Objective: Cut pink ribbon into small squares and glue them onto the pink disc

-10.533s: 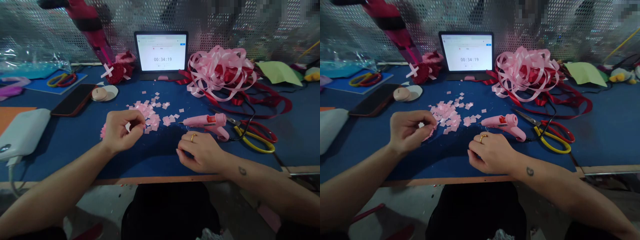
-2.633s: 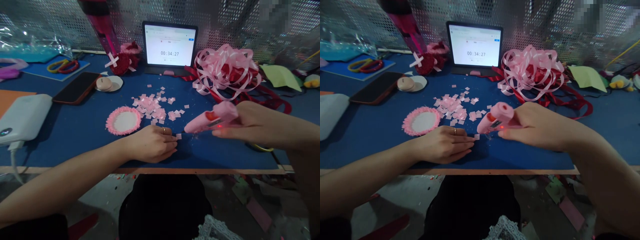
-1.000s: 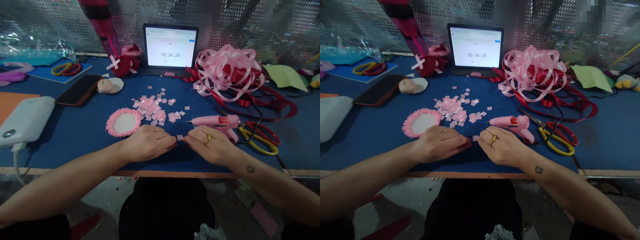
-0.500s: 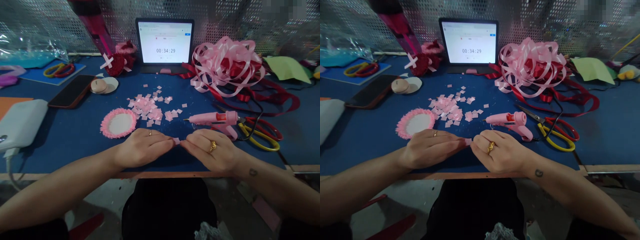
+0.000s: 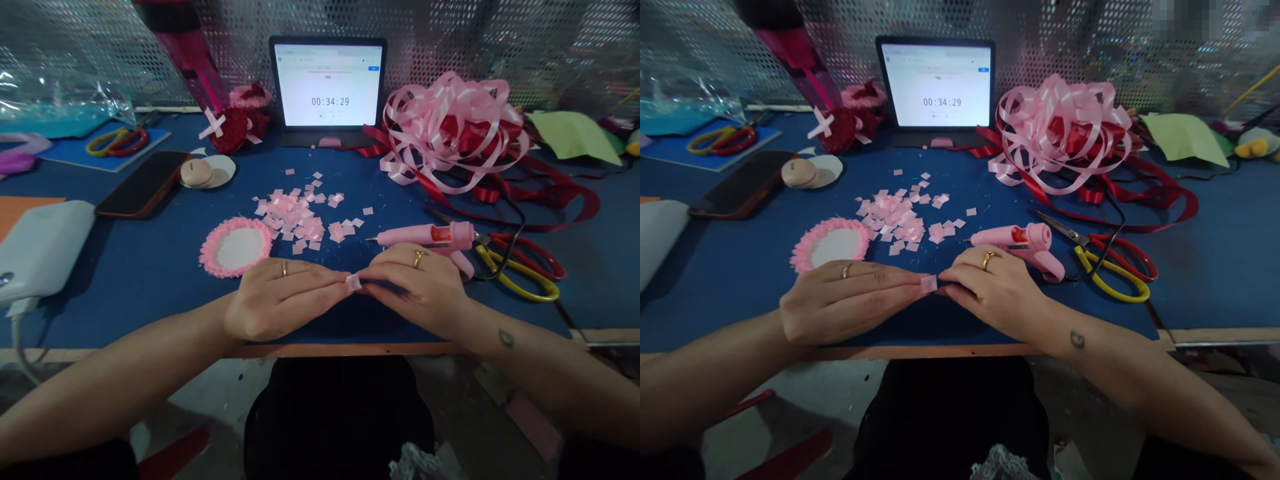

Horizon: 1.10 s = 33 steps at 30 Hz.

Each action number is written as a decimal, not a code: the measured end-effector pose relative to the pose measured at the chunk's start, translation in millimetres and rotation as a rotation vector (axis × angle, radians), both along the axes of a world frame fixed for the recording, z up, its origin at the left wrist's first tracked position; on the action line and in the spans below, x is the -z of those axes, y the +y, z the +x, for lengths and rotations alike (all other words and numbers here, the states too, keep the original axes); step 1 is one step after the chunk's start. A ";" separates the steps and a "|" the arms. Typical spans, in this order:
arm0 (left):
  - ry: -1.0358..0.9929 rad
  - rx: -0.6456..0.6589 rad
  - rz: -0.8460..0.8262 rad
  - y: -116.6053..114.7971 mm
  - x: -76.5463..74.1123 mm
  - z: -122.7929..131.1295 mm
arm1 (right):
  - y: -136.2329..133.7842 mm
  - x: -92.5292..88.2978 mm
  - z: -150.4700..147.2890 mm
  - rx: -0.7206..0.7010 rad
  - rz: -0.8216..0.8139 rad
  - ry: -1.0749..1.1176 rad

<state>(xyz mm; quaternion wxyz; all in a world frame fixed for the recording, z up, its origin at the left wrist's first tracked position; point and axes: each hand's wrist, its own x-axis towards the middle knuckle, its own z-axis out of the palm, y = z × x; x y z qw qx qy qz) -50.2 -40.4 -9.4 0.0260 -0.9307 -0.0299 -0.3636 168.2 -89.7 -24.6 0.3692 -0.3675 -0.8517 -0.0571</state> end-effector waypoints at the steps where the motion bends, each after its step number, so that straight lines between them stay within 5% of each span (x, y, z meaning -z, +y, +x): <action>1: 0.009 0.007 -0.003 0.1 -0.7 0.4 | 0.3 0.1 -0.7 -0.017 -0.037 0.021; 33: -0.015 0.011 -0.121 1.5 11.5 5.1 | -3.0 3.6 -0.9 -0.076 0.002 0.009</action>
